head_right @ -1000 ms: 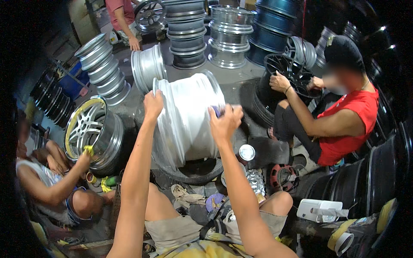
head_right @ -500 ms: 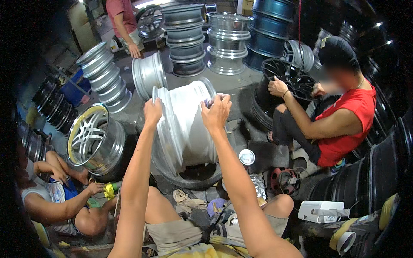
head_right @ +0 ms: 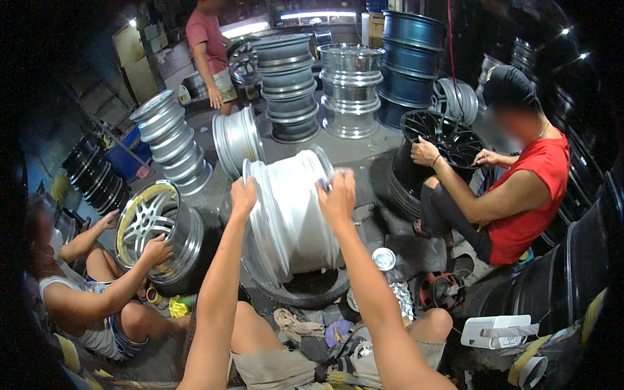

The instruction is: The person sits on the floor and uses a purple abrasive pad to polish the outer surface of a white wheel rim. They repeatedly rub the rim's surface, rotate it to access different areas, and occasionally dip the pad into a small container of compound. Other workers are visible in the background performing similar tasks.

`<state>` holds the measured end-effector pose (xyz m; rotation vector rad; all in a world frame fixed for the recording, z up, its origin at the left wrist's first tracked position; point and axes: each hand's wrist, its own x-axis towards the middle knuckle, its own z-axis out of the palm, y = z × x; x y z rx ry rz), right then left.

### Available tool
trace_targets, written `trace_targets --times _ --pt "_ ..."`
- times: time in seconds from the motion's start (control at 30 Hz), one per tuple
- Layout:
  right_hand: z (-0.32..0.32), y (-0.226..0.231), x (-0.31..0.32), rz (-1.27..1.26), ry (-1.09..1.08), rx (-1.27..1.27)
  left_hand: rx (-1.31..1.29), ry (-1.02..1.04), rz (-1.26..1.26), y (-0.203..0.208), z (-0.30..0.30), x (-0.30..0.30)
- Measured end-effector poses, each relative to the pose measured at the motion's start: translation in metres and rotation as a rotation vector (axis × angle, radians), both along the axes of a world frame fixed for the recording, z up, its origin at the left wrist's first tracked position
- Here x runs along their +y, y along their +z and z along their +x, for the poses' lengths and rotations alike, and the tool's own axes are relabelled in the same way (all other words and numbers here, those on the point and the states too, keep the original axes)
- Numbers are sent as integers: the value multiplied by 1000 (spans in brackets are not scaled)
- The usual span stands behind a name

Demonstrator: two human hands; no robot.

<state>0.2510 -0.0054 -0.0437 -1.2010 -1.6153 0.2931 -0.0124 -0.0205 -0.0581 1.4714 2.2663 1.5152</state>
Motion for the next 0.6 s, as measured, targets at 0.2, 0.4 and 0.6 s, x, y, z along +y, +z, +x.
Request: trace_targets --times 0.2,0.4,0.6 --pt "16 -34 -44 46 34 156 -9 10 19 -1 2 -5" --pt "1 10 21 40 -102 -116 -47 -13 -29 16 19 -2" --pt "33 -54 -59 30 -60 99 -82 3 -16 -1 11 -1"
